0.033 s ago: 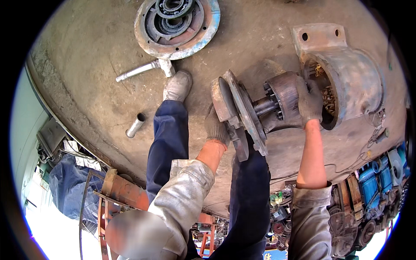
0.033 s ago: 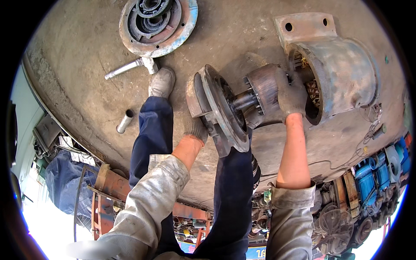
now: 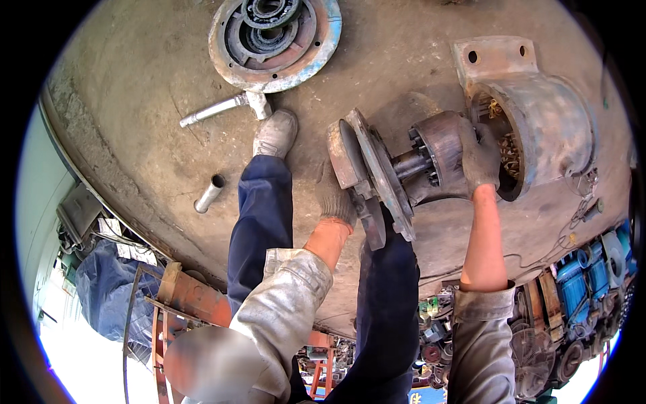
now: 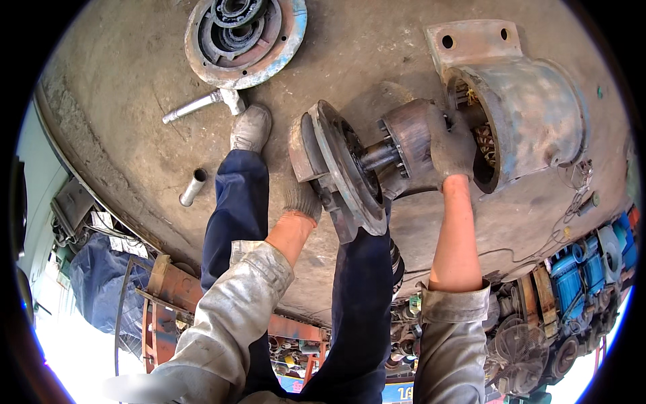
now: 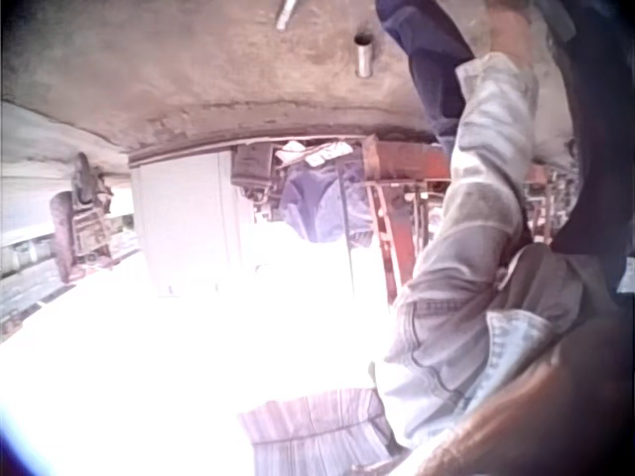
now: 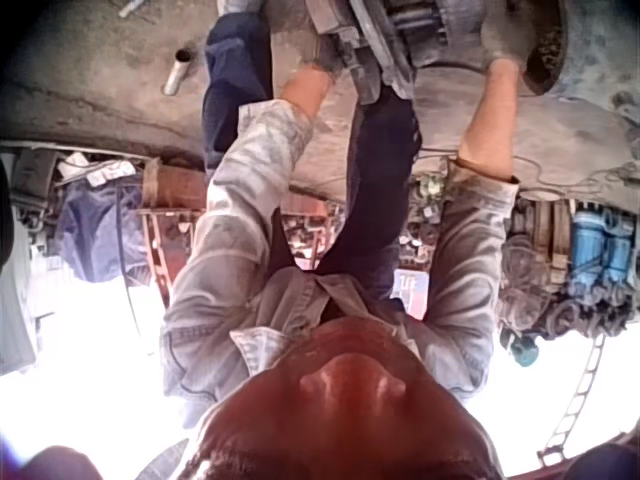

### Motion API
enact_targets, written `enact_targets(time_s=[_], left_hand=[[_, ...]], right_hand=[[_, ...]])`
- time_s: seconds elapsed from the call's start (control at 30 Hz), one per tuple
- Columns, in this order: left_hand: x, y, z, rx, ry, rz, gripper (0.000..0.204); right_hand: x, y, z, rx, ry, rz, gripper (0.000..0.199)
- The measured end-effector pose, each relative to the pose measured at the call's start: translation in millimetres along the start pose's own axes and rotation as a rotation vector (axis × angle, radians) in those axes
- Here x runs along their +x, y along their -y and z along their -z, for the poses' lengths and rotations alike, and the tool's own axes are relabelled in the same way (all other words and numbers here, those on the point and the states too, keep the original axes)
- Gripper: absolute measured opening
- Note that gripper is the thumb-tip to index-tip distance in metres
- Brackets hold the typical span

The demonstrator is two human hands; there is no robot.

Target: The person assembles a mechanical axle assembly by hand, inserting bearings and using a hammer to seat components. They manipulate the axle, bearings, and a metal tube, occasionally using a hammer to drive parts into place.

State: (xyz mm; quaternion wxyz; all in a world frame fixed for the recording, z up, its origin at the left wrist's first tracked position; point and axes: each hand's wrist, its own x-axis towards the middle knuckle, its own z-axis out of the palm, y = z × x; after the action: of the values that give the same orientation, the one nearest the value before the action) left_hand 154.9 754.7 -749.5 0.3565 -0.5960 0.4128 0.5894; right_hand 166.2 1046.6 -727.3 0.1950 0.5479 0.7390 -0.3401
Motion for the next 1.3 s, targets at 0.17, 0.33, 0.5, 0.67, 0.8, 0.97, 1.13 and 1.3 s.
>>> enact_targets(time_s=[0.17, 0.33, 0.5, 0.67, 0.8, 0.97, 1.13, 1.3], left_hand=[[-40.1, -10.1, -13.4, 0.161, -0.093, -0.211, 0.053], [-30.3, 4.3, 21.3, 0.086, -0.16, 0.361, 0.063], [20.2, 49.6, 41.0, -0.266, 0.292, 0.257, 0.072], [60.9, 40.0, 37.8, -0.233, 0.207, 0.338, 0.057], [97.0, 68.5, 57.9, -0.285, 0.205, 0.314, 0.052], [128.6, 79.3, 73.3, -0.299, 0.233, 0.3, 0.051], [137.1, 87.1, 83.0, -0.29, 0.256, 0.276, 0.049], [141.3, 92.9, 97.2, -0.282, 0.259, 0.262, 0.047]], right_hand=[[-0.3, 6.8, -6.4, -0.061, -0.017, -0.023, 0.062], [-0.3, 11.8, -3.0, -0.069, 0.031, -0.087, 0.063], [-2.5, 0.9, -12.0, -0.065, 0.006, -0.031, 0.065], [2.1, -1.6, -17.7, -0.049, 0.002, -0.051, 0.067], [-1.8, -10.0, -22.8, 0.037, 0.003, -0.11, 0.064], [-12.5, 0.3, -24.3, 0.004, -0.01, -0.071, 0.063], [-11.8, -6.7, -33.5, 0.006, -0.053, -0.048, 0.069], [-21.8, -9.3, -36.8, -0.029, -0.186, 0.007, 0.055]])
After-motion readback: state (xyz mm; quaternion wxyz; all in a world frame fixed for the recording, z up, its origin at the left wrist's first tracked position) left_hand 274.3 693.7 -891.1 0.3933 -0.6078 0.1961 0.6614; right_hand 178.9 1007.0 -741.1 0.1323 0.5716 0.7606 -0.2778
